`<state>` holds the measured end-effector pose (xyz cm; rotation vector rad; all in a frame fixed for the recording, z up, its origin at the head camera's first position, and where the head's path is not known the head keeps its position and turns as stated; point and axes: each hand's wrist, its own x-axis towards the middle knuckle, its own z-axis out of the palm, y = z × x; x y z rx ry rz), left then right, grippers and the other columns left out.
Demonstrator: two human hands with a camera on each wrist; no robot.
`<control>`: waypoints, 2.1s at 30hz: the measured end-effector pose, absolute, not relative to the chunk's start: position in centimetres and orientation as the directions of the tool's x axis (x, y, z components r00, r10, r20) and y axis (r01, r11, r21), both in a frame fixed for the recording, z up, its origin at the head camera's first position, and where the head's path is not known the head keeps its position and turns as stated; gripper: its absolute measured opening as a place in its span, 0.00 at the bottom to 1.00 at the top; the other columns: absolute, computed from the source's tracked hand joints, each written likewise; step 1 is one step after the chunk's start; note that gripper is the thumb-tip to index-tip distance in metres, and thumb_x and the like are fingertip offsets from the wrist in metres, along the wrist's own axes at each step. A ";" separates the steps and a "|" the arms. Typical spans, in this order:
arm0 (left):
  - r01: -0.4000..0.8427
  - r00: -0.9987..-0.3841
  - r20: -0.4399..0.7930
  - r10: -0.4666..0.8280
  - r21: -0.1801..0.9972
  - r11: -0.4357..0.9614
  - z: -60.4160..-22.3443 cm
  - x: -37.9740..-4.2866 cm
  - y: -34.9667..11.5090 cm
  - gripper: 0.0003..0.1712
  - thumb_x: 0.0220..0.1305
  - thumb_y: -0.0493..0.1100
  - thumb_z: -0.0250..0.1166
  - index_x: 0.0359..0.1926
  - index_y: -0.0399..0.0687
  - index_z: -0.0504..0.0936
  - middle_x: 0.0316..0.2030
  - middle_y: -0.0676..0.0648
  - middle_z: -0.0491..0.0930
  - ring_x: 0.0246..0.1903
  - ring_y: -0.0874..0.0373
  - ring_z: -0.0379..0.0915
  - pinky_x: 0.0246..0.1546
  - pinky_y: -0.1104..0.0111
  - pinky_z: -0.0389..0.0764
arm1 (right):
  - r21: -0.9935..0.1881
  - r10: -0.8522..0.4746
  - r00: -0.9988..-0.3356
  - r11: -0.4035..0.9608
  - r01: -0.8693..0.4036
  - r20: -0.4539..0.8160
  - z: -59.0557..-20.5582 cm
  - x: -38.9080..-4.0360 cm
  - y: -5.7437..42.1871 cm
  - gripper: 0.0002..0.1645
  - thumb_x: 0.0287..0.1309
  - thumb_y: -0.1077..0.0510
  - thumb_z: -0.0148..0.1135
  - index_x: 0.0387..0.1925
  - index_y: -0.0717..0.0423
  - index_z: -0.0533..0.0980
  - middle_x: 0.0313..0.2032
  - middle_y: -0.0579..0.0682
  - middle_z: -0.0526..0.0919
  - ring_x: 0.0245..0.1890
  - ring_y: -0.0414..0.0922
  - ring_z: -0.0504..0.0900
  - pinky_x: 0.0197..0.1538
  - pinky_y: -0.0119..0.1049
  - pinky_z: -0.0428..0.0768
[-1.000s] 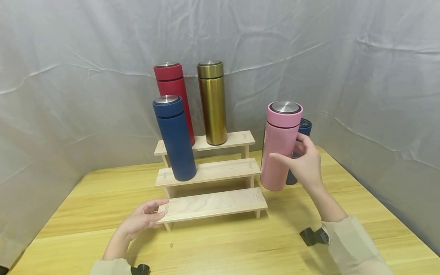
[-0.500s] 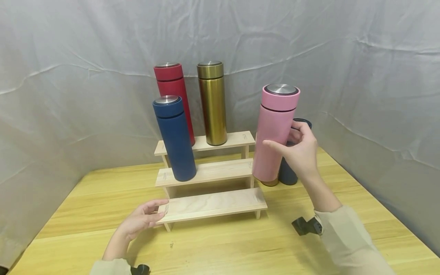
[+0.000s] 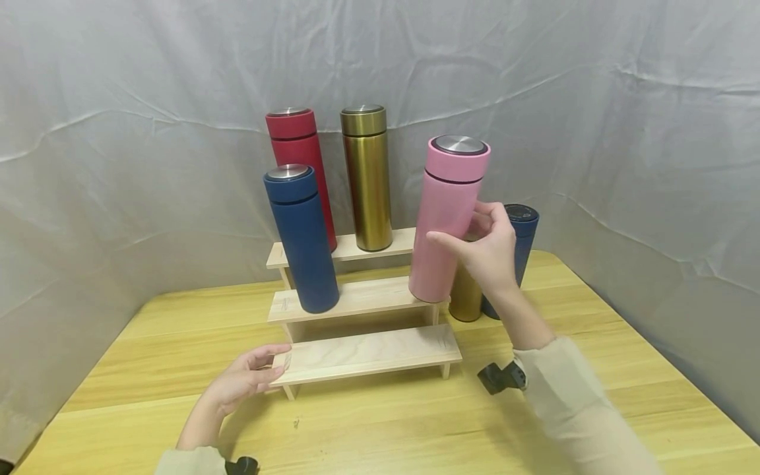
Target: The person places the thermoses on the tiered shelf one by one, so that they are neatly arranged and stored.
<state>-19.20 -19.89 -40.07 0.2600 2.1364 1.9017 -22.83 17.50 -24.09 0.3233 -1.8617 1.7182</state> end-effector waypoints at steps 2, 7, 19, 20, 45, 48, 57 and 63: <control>-0.040 -0.947 -0.077 0.313 0.992 0.123 -40.0 -19.1 -19.9 0.29 0.58 0.38 0.60 0.58 0.30 0.63 0.56 0.29 0.57 0.48 0.49 0.62 0.46 0.56 0.72 | -0.827 0.207 -0.802 0.193 -0.528 0.560 -24.1 -23.0 17.0 0.29 0.37 0.63 0.73 0.41 0.54 0.66 0.38 0.49 0.79 0.35 0.42 0.77 0.37 0.27 0.75; -0.041 -0.947 -0.078 0.312 0.992 0.123 -39.9 -19.1 -19.9 0.29 0.58 0.37 0.60 0.58 0.30 0.62 0.56 0.30 0.58 0.46 0.51 0.64 0.45 0.57 0.72 | -0.822 0.196 -0.803 0.230 -0.520 0.563 -24.3 -23.6 15.5 0.31 0.37 0.60 0.73 0.42 0.56 0.65 0.40 0.53 0.78 0.36 0.42 0.76 0.38 0.29 0.75; -0.058 -0.952 -0.094 0.290 0.990 0.131 -40.2 -19.2 -19.8 0.29 0.57 0.37 0.61 0.58 0.32 0.64 0.54 0.32 0.61 0.45 0.50 0.64 0.45 0.56 0.72 | -0.807 0.149 -0.796 0.190 -0.559 0.587 -24.8 -25.5 12.4 0.33 0.35 0.60 0.74 0.41 0.61 0.64 0.39 0.56 0.77 0.36 0.43 0.75 0.40 0.33 0.73; -0.058 -0.953 -0.095 0.289 0.990 0.132 -40.2 -19.2 -19.8 0.28 0.57 0.37 0.61 0.58 0.32 0.64 0.54 0.32 0.61 0.45 0.50 0.64 0.45 0.56 0.72 | -0.810 0.148 -0.799 0.190 -0.555 0.582 -24.9 -25.6 12.3 0.33 0.35 0.60 0.75 0.42 0.62 0.64 0.40 0.57 0.77 0.37 0.44 0.75 0.40 0.33 0.73; -0.066 -0.948 -0.096 0.303 0.992 0.106 -40.2 -19.3 -19.9 0.29 0.57 0.37 0.60 0.58 0.32 0.64 0.58 0.28 0.54 0.52 0.43 0.58 0.47 0.54 0.71 | -0.826 0.130 -0.823 0.212 -0.522 0.553 -27.5 -27.6 9.6 0.40 0.30 0.53 0.77 0.44 0.62 0.65 0.41 0.59 0.77 0.38 0.51 0.76 0.41 0.39 0.76; -0.066 -0.949 -0.096 0.301 0.992 0.108 -40.2 -19.3 -19.9 0.29 0.57 0.37 0.61 0.58 0.32 0.64 0.57 0.29 0.55 0.52 0.43 0.58 0.47 0.54 0.71 | -0.824 0.114 -0.826 0.222 -0.521 0.553 -27.0 -26.9 9.2 0.38 0.33 0.56 0.76 0.46 0.64 0.64 0.42 0.60 0.77 0.40 0.51 0.76 0.43 0.41 0.76; -0.057 -0.944 -0.089 0.317 0.993 0.107 -40.2 -19.3 -19.9 0.29 0.57 0.37 0.61 0.58 0.30 0.63 0.57 0.29 0.56 0.49 0.46 0.62 0.46 0.54 0.72 | -0.803 0.082 -0.807 0.201 -0.561 0.585 -27.6 -27.4 9.2 0.37 0.36 0.58 0.74 0.47 0.64 0.64 0.44 0.61 0.76 0.42 0.51 0.76 0.43 0.42 0.76; -0.056 -0.943 -0.087 0.322 0.993 0.106 -40.1 -19.2 -19.8 0.29 0.57 0.37 0.61 0.58 0.30 0.63 0.58 0.27 0.54 0.51 0.43 0.59 0.46 0.53 0.71 | -0.797 0.038 -0.806 0.183 -0.576 0.591 -27.5 -27.1 9.5 0.37 0.38 0.64 0.72 0.50 0.67 0.62 0.45 0.62 0.75 0.44 0.52 0.76 0.43 0.45 0.76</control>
